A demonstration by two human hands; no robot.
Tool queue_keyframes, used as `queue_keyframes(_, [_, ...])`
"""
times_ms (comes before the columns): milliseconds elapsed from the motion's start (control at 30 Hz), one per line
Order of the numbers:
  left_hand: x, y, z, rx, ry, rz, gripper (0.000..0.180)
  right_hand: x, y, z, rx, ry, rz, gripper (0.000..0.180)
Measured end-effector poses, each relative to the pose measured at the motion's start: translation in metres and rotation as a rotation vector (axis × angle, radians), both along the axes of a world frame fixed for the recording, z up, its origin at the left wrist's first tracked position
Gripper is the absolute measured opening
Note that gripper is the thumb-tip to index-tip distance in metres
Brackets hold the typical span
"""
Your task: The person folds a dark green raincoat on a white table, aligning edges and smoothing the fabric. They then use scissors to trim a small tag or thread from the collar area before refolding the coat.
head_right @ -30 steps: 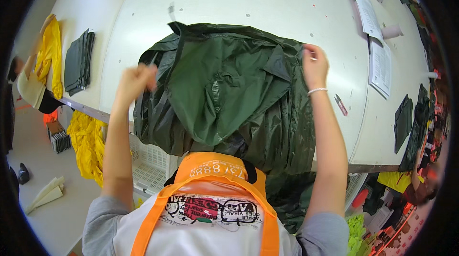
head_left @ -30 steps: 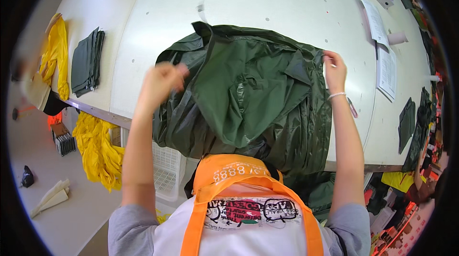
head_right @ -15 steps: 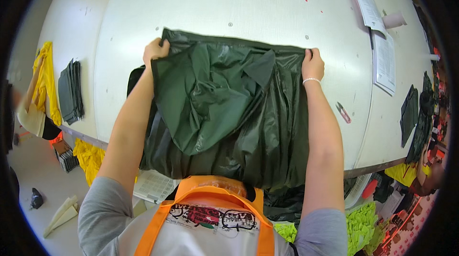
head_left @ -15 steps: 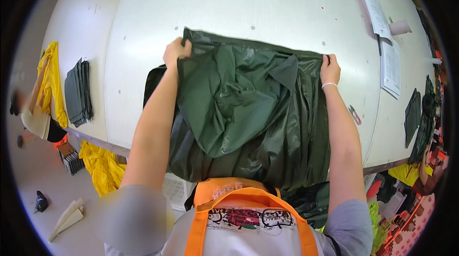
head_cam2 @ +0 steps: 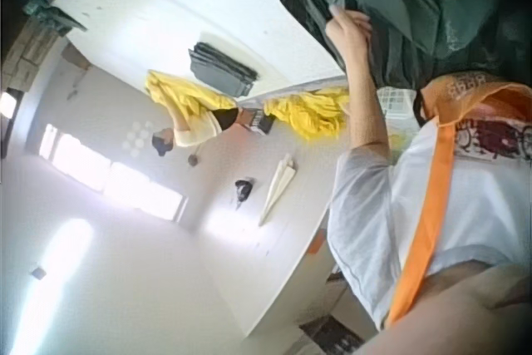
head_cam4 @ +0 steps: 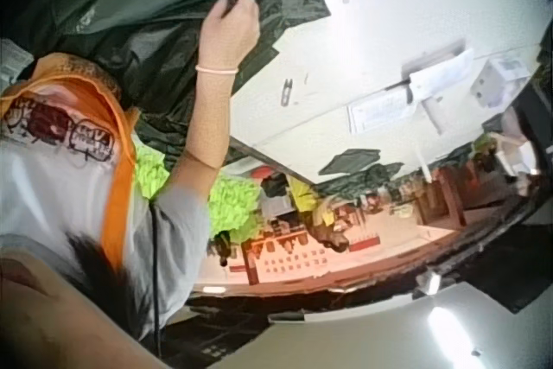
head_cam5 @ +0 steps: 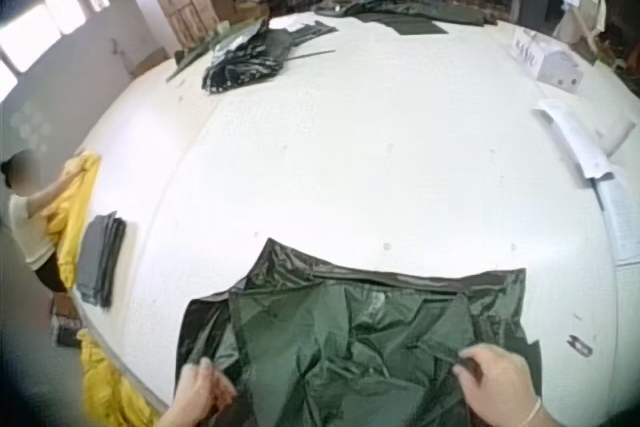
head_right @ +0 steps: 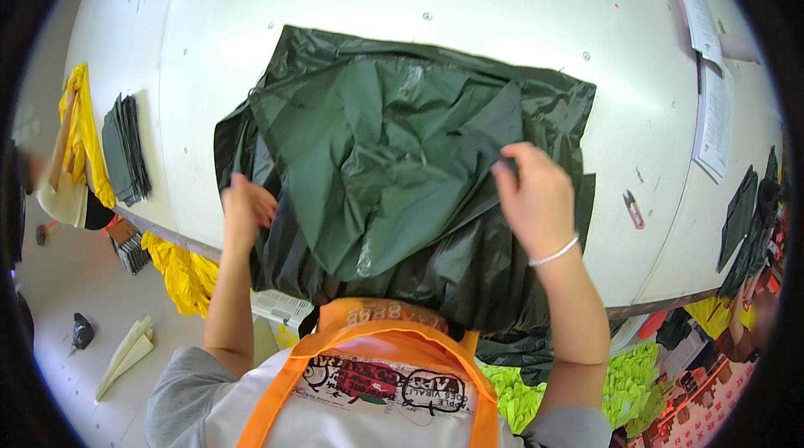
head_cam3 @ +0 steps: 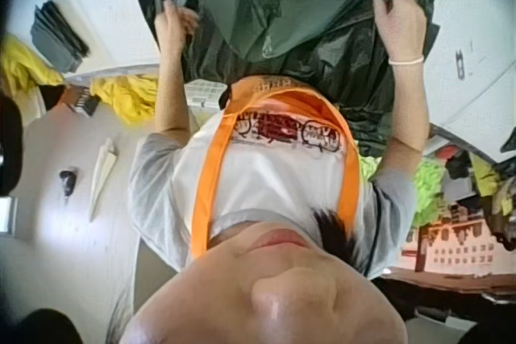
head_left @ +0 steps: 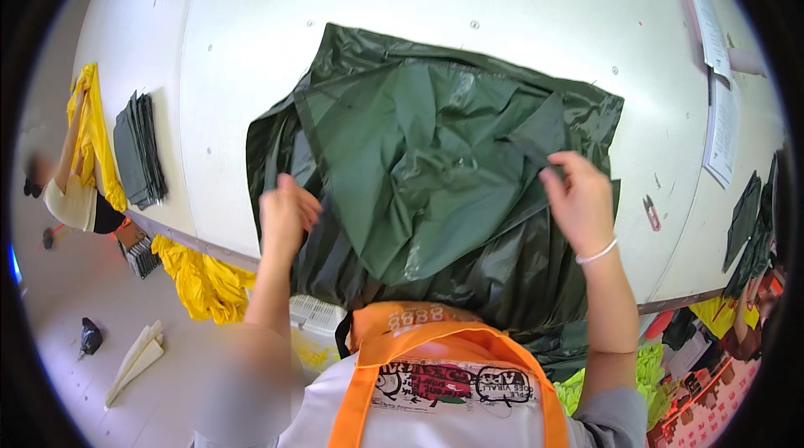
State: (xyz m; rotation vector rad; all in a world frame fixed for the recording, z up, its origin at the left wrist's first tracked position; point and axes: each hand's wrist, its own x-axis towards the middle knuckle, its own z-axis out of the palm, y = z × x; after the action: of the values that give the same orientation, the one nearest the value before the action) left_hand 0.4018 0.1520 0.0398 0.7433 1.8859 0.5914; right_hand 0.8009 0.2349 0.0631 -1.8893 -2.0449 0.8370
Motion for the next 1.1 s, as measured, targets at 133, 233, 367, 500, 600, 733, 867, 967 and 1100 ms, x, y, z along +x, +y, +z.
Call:
queue_keyframes(133, [0.048,-0.058,0.022,-0.377,-0.324,-0.228,0.056,0.043,0.008,-0.016,-0.197,0.294,-0.555,0.014])
queue_keyframes(233, [0.084,-0.08,0.018,-0.336,-0.737,-0.175,0.05,0.059,-0.008,-0.044,0.261,-0.182,-0.32,0.034])
queue_keyframes(367, [0.118,-0.083,0.018,-0.188,-0.799,0.132,0.032,-0.043,-0.013,0.033,0.47,0.09,0.184,0.032])
queue_keyframes(500, [0.117,-0.063,0.047,-0.022,-0.877,-0.008,0.028,-0.105,-0.021,0.017,0.028,0.125,0.464,0.025])
queue_keyframes(600, [0.119,-0.051,0.057,0.198,-0.792,-0.037,0.026,-0.114,-0.022,-0.004,-0.354,-0.053,0.739,0.023])
queue_keyframes(733, [0.138,-0.021,0.073,0.413,-0.804,0.032,0.027,-0.121,-0.01,-0.029,-0.735,-0.203,1.033,0.026])
queue_keyframes(867, [0.158,-0.014,0.09,0.542,-0.814,-0.007,0.022,-0.117,0.0,-0.081,-0.895,-0.114,1.068,0.026])
queue_keyframes(967, [0.128,-0.013,0.077,0.491,-0.817,-0.267,0.024,-0.106,-0.005,-0.058,-0.808,0.018,1.18,0.028])
queue_keyframes(1100, [0.043,0.006,0.06,0.33,-0.674,-0.498,0.046,-0.063,0.01,-0.042,-0.377,0.343,0.404,0.026])
